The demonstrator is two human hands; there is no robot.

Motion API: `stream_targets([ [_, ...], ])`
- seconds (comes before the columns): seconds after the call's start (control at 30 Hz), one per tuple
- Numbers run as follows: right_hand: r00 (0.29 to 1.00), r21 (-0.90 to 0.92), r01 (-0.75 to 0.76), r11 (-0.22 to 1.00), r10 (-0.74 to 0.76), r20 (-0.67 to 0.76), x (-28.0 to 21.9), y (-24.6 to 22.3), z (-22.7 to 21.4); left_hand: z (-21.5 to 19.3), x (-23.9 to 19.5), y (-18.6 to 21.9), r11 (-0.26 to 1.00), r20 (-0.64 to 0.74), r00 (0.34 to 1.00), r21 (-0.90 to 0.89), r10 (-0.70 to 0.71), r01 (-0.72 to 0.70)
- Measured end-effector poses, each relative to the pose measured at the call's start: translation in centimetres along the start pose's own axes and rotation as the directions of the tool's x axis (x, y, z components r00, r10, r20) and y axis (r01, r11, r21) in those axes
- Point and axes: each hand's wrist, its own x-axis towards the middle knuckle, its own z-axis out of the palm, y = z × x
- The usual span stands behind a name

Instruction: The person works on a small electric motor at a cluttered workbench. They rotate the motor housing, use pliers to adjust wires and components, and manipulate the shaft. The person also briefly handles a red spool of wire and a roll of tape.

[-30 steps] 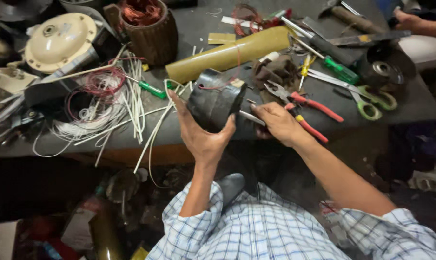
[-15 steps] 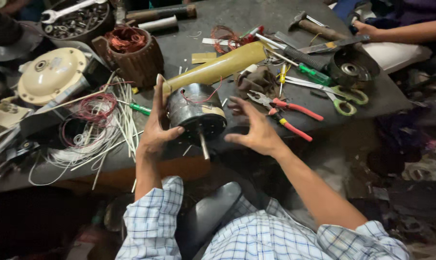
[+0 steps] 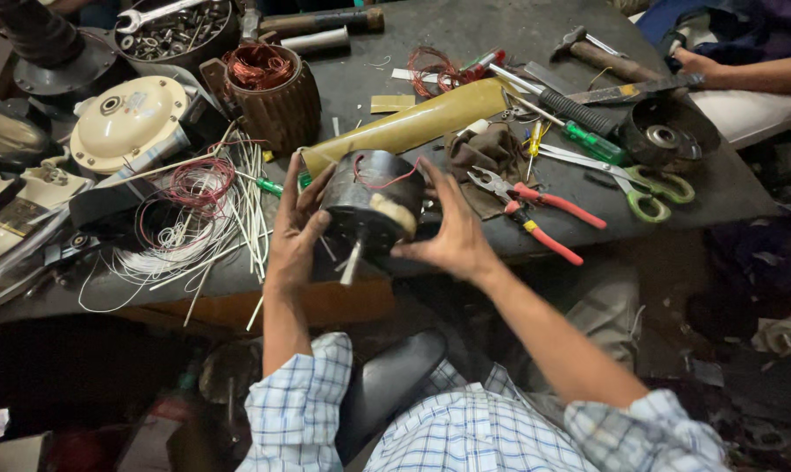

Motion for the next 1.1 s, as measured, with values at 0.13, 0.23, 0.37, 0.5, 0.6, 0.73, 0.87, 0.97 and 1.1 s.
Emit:
stream_targets([
  [0.13,0.992,-0.043,-0.093,0.995,0.089,-0.091,-2.3,-1.1,0.5,0.9,1.0,3.9,0.929,-0.030,0.989,0.340,-0.143,0.144],
  [0.23,0.997,-0.035,-0.031,0.999,0.028,-0.077,-1.8,-0.5,-0.3,4.5,-0.9,6.2,0.553,-0.248,0.969,0.808,0.000,0.206],
  [0.37,0.989,0.063,-0.125,0.990,0.129,-0.070,-0.7,-0.3,0.0,11.5,-3.8,4.1,0.196,-0.196,0.953,0.969,0.233,0.152],
  [0.5,0.998,-0.007,-0.045,0.999,0.044,-0.049,0.1,-0.3,-0.7,12.4,-3.1,1.0,0.038,-0.195,0.938,0.981,0.287,0.192],
  [0.6,0.996,0.046,-0.088,0.995,0.088,0.012,0.7,0.0,-2.3,9.4,-1.8,0.3,0.017,-0.110,0.934,0.994,0.340,0.111],
  [0.73,0.995,0.035,-0.101,0.994,0.101,-0.004,1.1,0.2,-2.4,5.1,0.0,-0.1,0.022,0.076,0.919,0.996,0.386,-0.092],
  [0.87,1.000,0.026,0.003,1.000,-0.003,0.014,2.6,0.0,-2.8,3.5,1.0,-0.1,0.049,0.112,0.919,0.989,0.377,-0.141],
  [0.97,0.997,-0.153,0.081,0.985,-0.076,0.033,3.4,-0.6,-3.2,2.8,1.7,0.6,0.116,0.135,0.925,0.976,0.354,-0.187],
  [1.1,0.968,-0.337,0.231,0.913,-0.249,-0.011,3.5,-2.0,-2.7,1.2,2.7,1.8,0.194,0.156,0.950,0.958,0.269,-0.212],
])
